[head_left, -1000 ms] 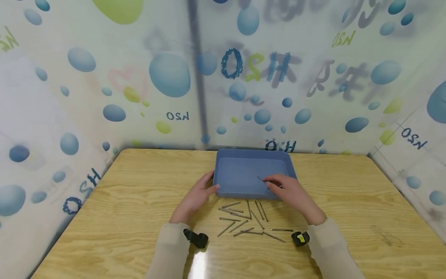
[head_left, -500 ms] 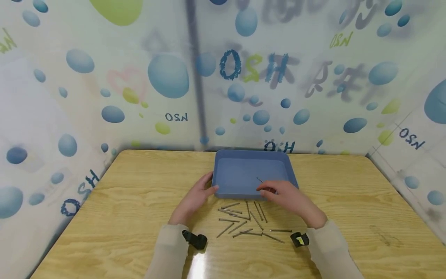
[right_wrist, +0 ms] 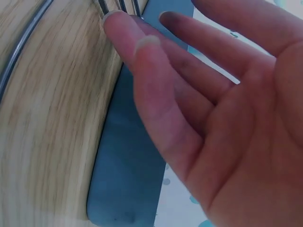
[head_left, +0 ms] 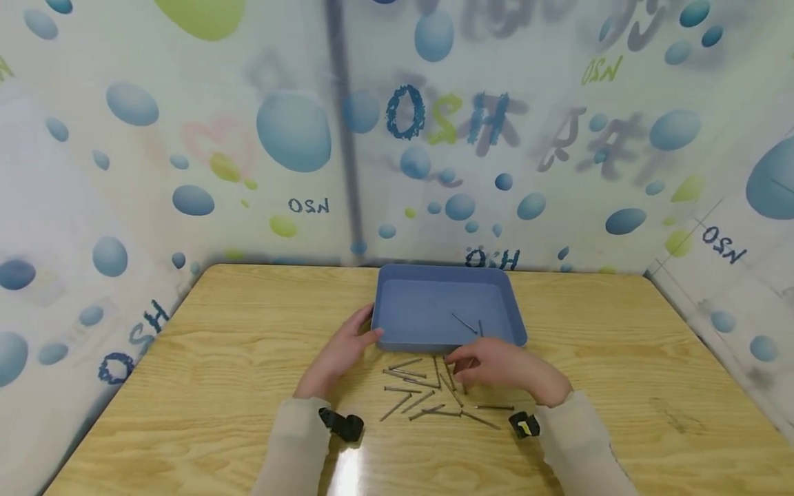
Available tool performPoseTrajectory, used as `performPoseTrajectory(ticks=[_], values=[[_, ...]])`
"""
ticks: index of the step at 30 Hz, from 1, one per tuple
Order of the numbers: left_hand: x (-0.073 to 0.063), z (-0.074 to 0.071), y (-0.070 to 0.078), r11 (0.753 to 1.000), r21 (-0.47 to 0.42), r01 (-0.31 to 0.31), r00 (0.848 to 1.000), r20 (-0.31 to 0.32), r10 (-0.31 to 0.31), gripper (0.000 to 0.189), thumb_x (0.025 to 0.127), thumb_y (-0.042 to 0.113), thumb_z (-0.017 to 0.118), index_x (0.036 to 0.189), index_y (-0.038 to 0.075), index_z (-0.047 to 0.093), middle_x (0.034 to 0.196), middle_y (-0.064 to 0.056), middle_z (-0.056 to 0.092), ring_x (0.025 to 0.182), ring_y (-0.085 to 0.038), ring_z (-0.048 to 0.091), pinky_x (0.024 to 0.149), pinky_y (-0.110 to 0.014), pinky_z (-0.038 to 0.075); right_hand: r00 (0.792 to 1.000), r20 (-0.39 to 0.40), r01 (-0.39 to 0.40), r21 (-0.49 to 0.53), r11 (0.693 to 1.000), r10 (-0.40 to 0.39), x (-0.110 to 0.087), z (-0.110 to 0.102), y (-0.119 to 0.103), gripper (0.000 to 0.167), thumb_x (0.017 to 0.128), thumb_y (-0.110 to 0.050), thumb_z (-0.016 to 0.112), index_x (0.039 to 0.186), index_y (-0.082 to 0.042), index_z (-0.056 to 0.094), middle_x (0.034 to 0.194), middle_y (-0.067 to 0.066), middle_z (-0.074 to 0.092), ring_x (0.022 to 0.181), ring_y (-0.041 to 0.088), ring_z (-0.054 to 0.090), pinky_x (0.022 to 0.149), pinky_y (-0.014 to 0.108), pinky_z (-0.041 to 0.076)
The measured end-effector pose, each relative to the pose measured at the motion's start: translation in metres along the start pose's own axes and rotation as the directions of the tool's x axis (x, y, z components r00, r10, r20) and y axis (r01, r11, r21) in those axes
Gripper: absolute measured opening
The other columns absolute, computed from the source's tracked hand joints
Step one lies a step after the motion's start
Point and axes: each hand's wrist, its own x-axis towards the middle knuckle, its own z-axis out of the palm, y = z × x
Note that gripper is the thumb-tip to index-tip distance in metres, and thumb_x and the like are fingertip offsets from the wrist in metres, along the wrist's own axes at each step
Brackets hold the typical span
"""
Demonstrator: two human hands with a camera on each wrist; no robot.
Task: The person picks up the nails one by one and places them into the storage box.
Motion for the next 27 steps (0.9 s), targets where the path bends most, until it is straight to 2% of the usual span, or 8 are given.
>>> performPoseTrajectory(ticks=[3,7,11,14,20,27], values=[[0.001,-0.002,0.001,1.000,0.009,0.002,1.000,-0.013,-0.002,0.056,0.091,0.023,0.051,0.142,0.018,0.027,0.144,0.001,0.025,0.132,-0.018,0.018,0.105,-0.046,0.018,1.000,0.023,-0.010,0.026,1.000,0.009,0.004,0.001,-0.003,0.037,0.086,-0.020,0.058,0.122,-0.009,0.055,0.093,-0.005,0.062,0.080,0.011,0.057,0.067,0.032,0.047],[0.002,-0.003,0.004,1.000,0.009,-0.010,1.000,-0.020,0.011,0.056,0.091,0.024,0.051,0.142,0.018,0.027,0.143,0.001,0.027,0.131,-0.018,0.019,0.105,-0.045,0.019,0.999,0.020,-0.026,0.001,1.000,0.026,0.007,0.004,-0.007,0.038,0.084,-0.018,0.061,0.121,-0.010,0.055,0.084,-0.009,0.058,0.073,0.010,0.054,0.064,0.031,0.045],[-0.001,-0.002,0.003,1.000,0.011,0.006,1.000,-0.016,-0.006,0.057,0.091,0.024,0.052,0.142,0.016,0.026,0.143,-0.001,0.027,0.131,-0.019,0.020,0.105,-0.045,0.019,0.999,0.023,-0.040,-0.039,0.998,0.041,0.007,0.010,-0.008,0.029,0.083,-0.017,0.062,0.112,-0.017,0.060,0.075,-0.010,0.054,0.067,0.009,0.049,0.061,0.030,0.042],[-0.004,-0.002,0.001,1.000,0.013,0.015,1.000,-0.009,-0.015,0.057,0.091,0.022,0.051,0.142,0.016,0.026,0.144,-0.001,0.026,0.131,-0.019,0.019,0.105,-0.045,0.020,0.999,0.023,-0.033,-0.069,0.997,0.035,0.007,0.016,-0.007,0.022,0.080,-0.017,0.063,0.102,-0.022,0.062,0.072,-0.010,0.052,0.064,0.008,0.047,0.058,0.029,0.040],[-0.003,-0.004,0.000,1.000,-0.006,-0.003,1.000,-0.004,0.003,0.055,0.092,0.023,0.050,0.142,0.019,0.026,0.144,0.000,0.025,0.132,-0.018,0.018,0.105,-0.046,0.017,1.000,-0.010,-0.003,-0.127,0.992,0.002,0.011,0.019,-0.010,0.019,0.077,-0.012,0.066,0.093,-0.020,0.063,0.074,-0.009,0.052,0.065,0.009,0.045,0.060,0.028,0.039],[-0.002,-0.002,0.000,1.000,-0.002,0.026,1.000,0.006,-0.026,0.058,0.091,0.025,0.051,0.142,0.019,0.024,0.144,0.001,0.024,0.132,-0.018,0.017,0.105,-0.045,0.020,0.998,-0.049,-0.042,-0.154,0.987,0.035,0.014,0.024,-0.012,0.006,0.080,-0.019,0.065,0.079,-0.024,0.061,0.071,-0.013,0.052,0.063,0.008,0.046,0.059,0.028,0.039]])
